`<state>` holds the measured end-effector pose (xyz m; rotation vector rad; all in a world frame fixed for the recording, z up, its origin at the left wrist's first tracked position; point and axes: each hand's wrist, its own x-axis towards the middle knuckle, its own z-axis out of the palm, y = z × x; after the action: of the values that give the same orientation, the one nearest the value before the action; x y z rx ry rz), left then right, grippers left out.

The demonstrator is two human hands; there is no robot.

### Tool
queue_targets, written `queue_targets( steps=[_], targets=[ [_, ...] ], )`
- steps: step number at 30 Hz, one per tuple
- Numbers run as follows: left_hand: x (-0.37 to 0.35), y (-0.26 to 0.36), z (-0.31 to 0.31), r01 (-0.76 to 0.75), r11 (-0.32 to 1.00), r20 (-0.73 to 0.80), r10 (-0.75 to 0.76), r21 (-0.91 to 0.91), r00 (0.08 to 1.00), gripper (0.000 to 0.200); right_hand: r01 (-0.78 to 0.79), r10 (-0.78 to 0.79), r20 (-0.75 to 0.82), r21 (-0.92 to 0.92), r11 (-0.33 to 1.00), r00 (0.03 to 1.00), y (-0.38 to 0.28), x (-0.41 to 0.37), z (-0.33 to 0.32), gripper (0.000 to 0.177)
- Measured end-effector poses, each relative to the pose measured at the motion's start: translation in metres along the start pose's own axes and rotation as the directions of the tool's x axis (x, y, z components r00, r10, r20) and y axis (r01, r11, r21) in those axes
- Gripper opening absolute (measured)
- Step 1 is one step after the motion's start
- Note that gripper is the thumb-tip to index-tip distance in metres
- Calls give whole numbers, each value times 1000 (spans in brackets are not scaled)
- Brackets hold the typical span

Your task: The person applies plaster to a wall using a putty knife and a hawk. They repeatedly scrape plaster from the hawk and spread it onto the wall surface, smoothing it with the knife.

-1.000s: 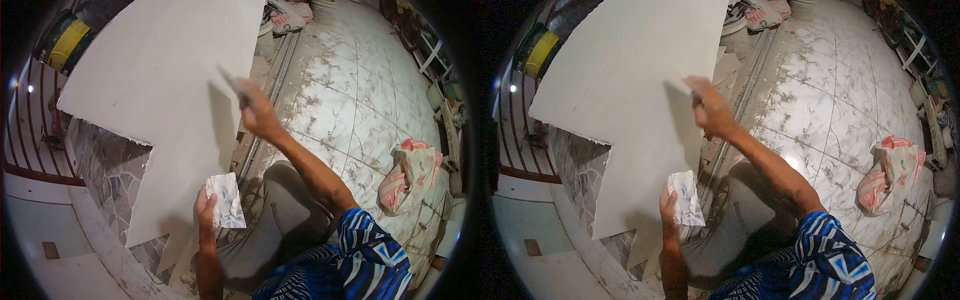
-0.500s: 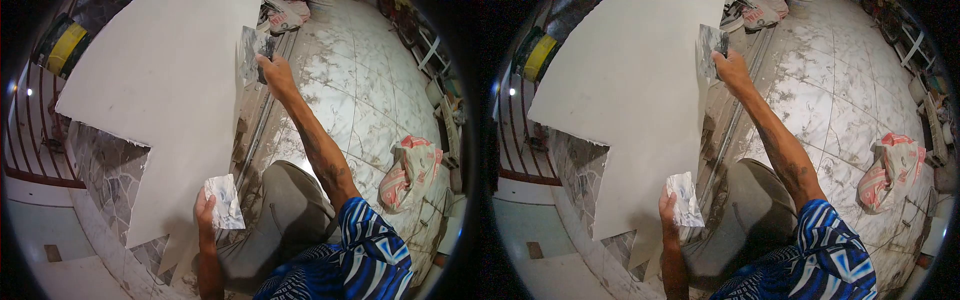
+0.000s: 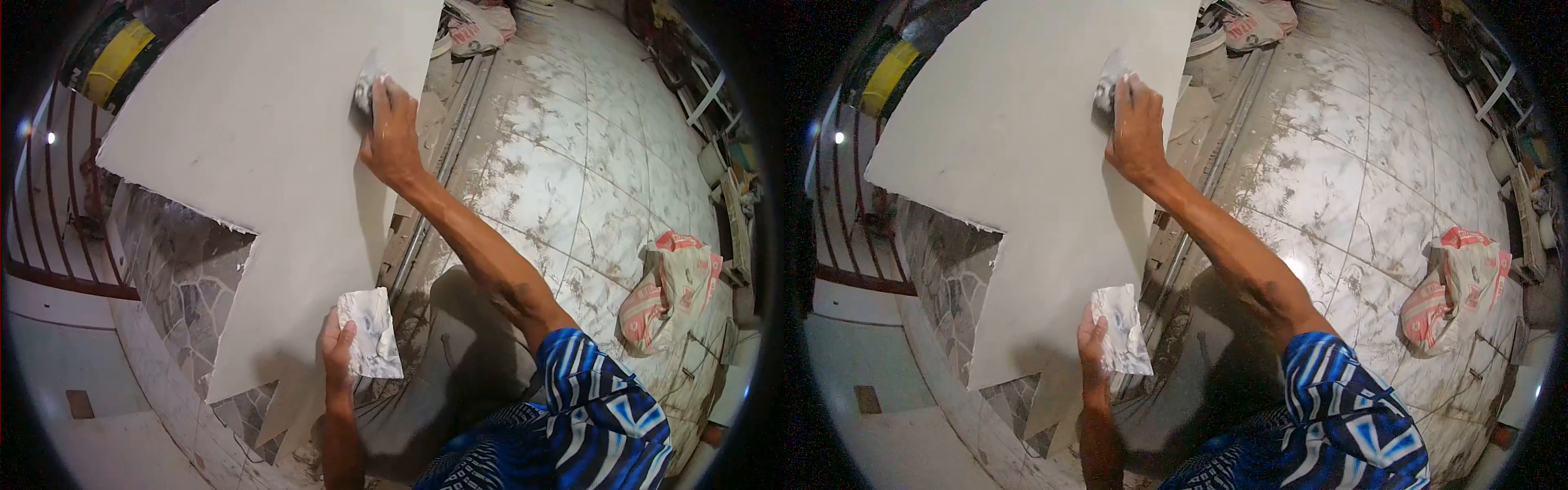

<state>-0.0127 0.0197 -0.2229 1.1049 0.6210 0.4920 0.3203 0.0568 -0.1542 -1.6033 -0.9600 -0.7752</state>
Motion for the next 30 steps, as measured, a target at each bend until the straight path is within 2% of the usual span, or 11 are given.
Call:
queue_targets(
  steps=[4, 5, 7, 9, 11, 14, 17, 20, 24, 28, 30],
  targets=[
    [1, 7, 6, 6, 1000, 10, -6, 11, 1000, 44, -63, 4, 178, 330, 942, 984, 26, -6, -54, 62],
    [1, 7, 7, 5, 1000, 10, -5, 24, 1000, 44, -226, 210, 86, 279, 933, 974, 30, -3, -57, 44],
    [1, 2, 2, 17, 1000, 2, -17, 13, 1000, 44, -502, 466, 186, 284, 817, 865, 51, 13, -53, 27],
    [2, 2, 1, 13, 1000, -3, -13, 14, 1000, 44, -642, 588, 259, 278, 714, 766, 64, 29, -44, 22],
    [2, 4, 4, -11, 1000, -10, 11, 20, 1000, 44, -674, 599, 312, 280, 684, 737, 66, 40, -29, 23],
    [2, 0, -2, -14, 999, -3, 14, 37, 1000, 45, -459, 445, 186, 40, 887, 876, 37, 49, -28, 23],
    [3, -1, -3, -4, 1000, 14, 4, 27, 1000, 46, -122, 108, 73, 238, 963, 992, 10, 30, -49, 23],
    [2, 3, 1, 18, 1000, 10, -18, 12, 1000, 46, -198, 112, 222, 414, 888, 968, 20, 18, -70, 31],
    [3, -1, -2, 13, 1000, 7, -13, 24, 1000, 43, -466, 455, 100, 155, 871, 885, 77, 19, -43, 20],
    [3, 1, -3, -8, 998, 17, 7, 57, 1000, 40, -702, 627, 322, 237, 671, 709, 48, 56, -50, 23],
    [2, 1, -4, -17, 998, 14, 17, 58, 1000, 40, -481, 464, 126, 199, 854, 877, 46, 58, -35, 19]
  ],
)
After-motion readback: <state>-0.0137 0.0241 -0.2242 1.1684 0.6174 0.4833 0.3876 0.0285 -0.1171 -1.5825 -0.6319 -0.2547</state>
